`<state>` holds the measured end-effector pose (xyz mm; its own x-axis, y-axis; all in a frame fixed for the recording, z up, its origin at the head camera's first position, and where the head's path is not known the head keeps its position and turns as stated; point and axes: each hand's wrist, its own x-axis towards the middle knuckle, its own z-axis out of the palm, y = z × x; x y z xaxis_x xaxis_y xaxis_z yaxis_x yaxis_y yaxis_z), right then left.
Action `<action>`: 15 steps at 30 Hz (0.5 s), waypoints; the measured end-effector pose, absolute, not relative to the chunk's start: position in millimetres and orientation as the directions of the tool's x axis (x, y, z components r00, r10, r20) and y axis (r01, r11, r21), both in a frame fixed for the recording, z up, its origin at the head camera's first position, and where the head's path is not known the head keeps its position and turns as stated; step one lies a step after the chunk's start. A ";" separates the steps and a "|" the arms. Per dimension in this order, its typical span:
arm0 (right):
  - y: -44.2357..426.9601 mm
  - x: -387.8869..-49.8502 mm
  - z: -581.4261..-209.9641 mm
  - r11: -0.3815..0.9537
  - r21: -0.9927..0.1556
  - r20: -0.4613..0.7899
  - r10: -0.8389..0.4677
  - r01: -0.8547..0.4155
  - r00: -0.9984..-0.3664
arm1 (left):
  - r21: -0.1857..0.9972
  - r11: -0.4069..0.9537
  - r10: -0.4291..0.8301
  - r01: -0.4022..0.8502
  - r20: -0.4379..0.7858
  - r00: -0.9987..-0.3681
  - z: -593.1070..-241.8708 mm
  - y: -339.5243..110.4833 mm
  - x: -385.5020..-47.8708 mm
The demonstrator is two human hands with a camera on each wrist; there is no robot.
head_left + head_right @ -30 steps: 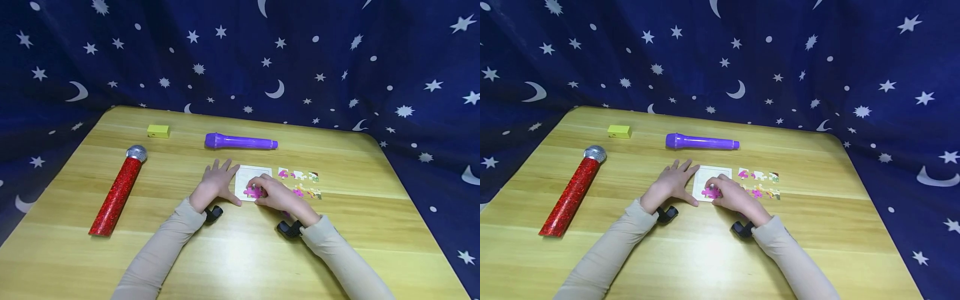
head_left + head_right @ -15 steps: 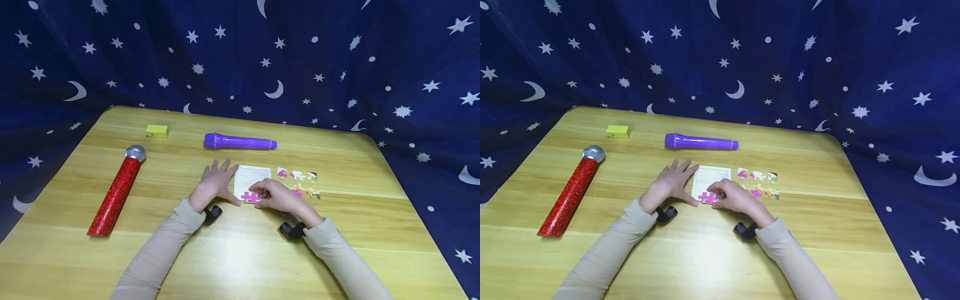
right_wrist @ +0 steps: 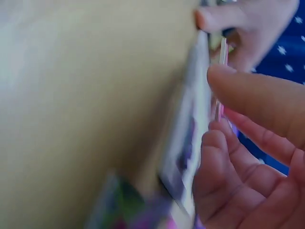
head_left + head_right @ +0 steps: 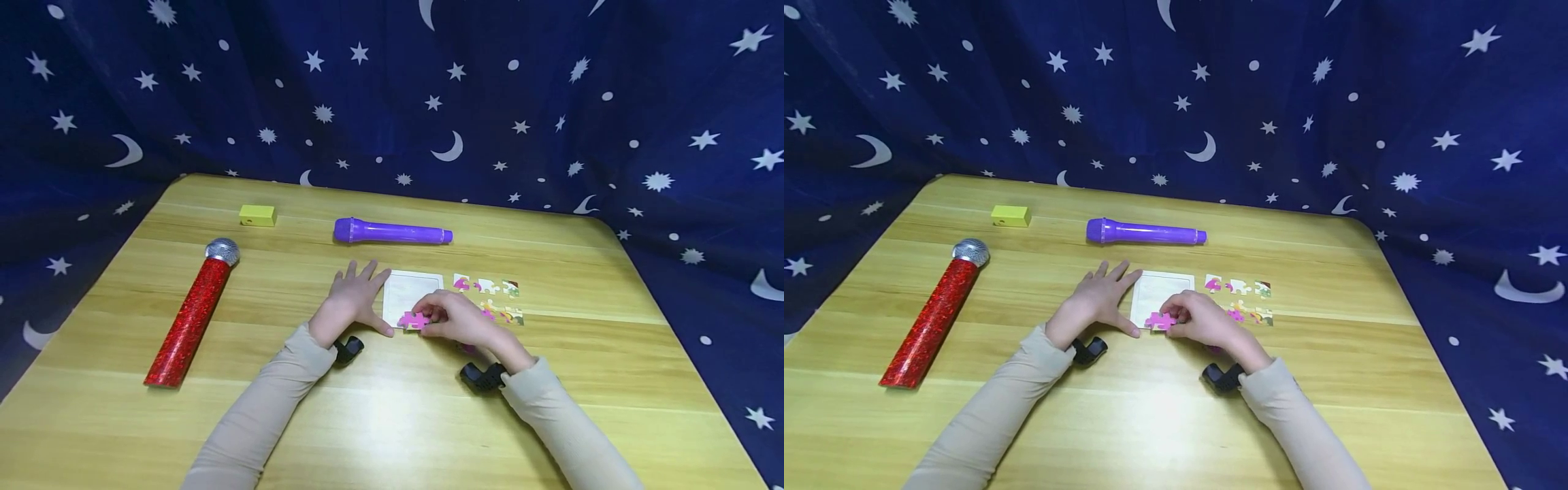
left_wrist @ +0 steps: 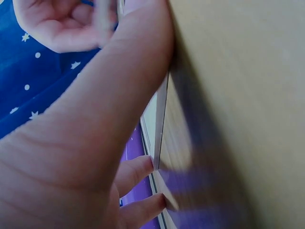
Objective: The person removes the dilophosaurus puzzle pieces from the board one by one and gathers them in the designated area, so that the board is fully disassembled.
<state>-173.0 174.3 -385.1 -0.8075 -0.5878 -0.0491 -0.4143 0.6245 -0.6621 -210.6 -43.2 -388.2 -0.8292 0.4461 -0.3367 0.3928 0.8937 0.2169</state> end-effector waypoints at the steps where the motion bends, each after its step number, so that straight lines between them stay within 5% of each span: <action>1: 179.3 -171.8 -382.8 0.619 -0.681 -0.057 -0.577 -0.391 -0.815 | 0.215 0.893 0.447 0.395 -0.336 -0.829 -388.2 -42.9 -210.6; 15: 279.4 -133.4 -383.2 0.693 -0.671 -0.141 -0.469 -0.264 -0.872 | 0.233 0.889 0.453 0.394 -0.336 -0.826 -388.9 -43.5 -210.6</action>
<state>-133.4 279.4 -383.2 -0.8721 -0.4686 -0.1410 -0.2639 0.6931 -0.6708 -210.6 -43.5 -388.9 -0.8257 0.4534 -0.3356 0.3937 0.8893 0.2328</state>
